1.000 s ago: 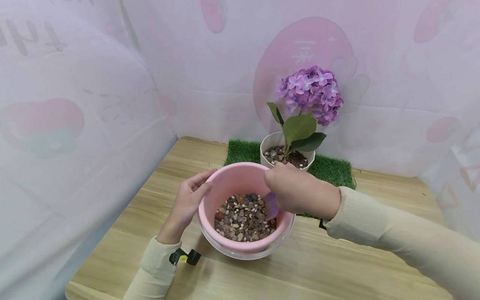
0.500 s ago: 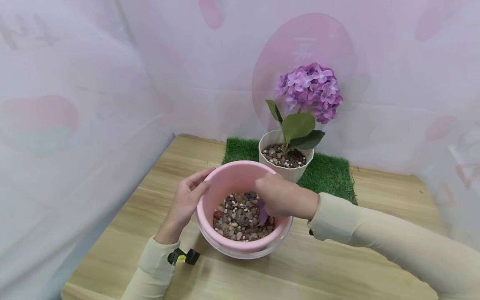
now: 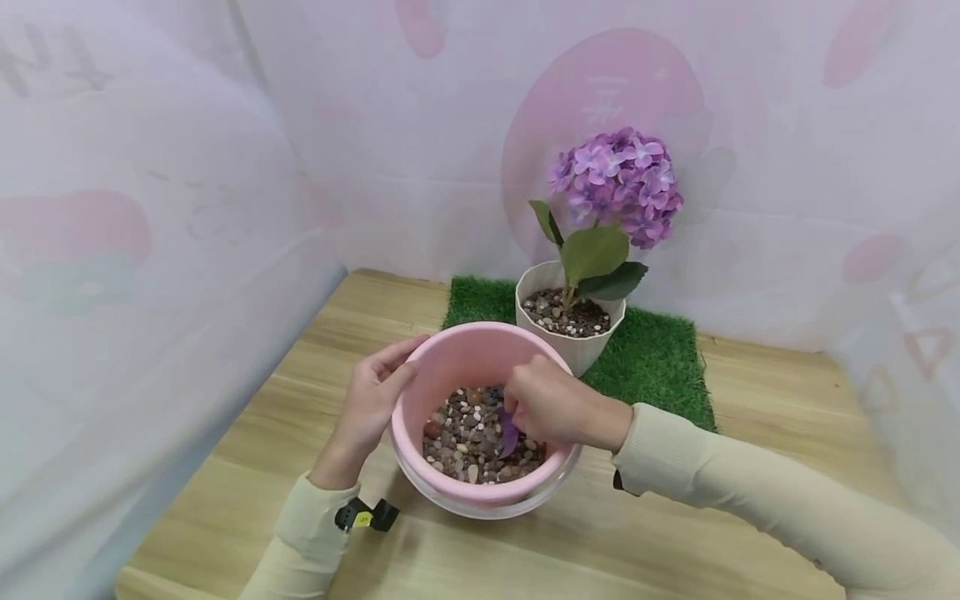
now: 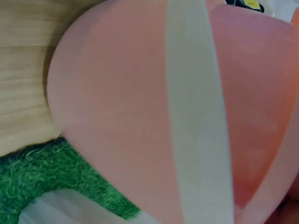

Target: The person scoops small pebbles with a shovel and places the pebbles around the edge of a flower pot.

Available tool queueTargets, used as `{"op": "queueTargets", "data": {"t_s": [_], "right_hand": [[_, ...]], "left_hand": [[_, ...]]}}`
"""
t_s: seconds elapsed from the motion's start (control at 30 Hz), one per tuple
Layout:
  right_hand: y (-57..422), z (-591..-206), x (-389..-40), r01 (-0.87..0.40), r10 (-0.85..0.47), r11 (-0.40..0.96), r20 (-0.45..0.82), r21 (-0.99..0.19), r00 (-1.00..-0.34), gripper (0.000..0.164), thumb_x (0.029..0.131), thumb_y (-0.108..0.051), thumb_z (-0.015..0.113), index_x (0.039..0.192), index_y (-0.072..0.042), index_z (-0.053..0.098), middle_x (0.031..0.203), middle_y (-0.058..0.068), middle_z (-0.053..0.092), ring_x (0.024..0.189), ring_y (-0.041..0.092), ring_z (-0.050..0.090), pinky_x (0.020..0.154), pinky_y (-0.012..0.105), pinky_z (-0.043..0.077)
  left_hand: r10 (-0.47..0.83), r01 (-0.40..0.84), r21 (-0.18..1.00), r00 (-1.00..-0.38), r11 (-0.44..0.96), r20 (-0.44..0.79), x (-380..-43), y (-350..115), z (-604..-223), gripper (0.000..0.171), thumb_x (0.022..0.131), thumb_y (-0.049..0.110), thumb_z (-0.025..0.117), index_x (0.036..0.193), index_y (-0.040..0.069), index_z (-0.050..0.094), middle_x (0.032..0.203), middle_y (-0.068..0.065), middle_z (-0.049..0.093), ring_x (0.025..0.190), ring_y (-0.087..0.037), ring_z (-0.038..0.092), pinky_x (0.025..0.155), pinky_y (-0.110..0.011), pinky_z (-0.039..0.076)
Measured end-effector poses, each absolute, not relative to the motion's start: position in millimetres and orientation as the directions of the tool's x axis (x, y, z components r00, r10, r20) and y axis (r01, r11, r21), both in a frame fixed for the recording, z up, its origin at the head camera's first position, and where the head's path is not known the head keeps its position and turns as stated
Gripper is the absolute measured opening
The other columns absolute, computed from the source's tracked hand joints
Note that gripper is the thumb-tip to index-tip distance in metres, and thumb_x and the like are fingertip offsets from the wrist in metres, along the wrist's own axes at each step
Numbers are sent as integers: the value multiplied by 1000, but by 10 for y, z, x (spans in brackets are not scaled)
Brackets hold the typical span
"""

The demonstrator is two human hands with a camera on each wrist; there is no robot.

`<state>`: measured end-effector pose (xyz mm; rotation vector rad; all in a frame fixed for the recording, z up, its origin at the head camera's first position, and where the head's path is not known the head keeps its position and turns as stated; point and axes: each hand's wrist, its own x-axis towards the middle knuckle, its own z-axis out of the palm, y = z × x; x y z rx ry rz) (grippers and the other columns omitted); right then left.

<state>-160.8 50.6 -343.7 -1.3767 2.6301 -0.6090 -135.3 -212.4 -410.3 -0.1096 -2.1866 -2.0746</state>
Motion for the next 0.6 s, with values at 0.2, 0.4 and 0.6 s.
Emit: {"op": "queueTargets", "data": {"t_s": [0.2, 0.4, 0.6], "right_hand": [[465, -3431, -1545, -755, -817, 483, 81, -443, -570, 9, 81, 0, 81, 87, -5, 85, 84, 7, 82, 75, 13, 79, 75, 19, 66], [471, -3430, -1588, -728, -801, 522, 38, -443, -597, 5, 81, -8, 86, 77, -9, 83, 71, 0, 79, 62, 5, 70, 63, 14, 59], [417, -3431, -1628, -726, -818, 516, -10, -455, -575, 34, 80, -2, 81, 53, -13, 65, 45, -10, 51, 43, -3, 35, 42, 14, 29]], "left_hand": [[-43, 140, 989, -989, 43, 141, -1313, -2114, -4126, 40, 104, 1, 57, 143, -5, 61, 144, -28, 64, 110, -4, 73, 95, -24, 64], [-28, 136, 989, -990, 51, 137, -1332, -2086, -4111, 41, 104, 5, 58, 145, -3, 61, 146, -23, 63, 118, -11, 72, 99, -25, 63], [-44, 141, 989, -989, 52, 143, -1351, -2109, -4100, 40, 104, 4, 57, 143, -3, 62, 144, -22, 66, 117, -15, 73, 97, -24, 64]]}}
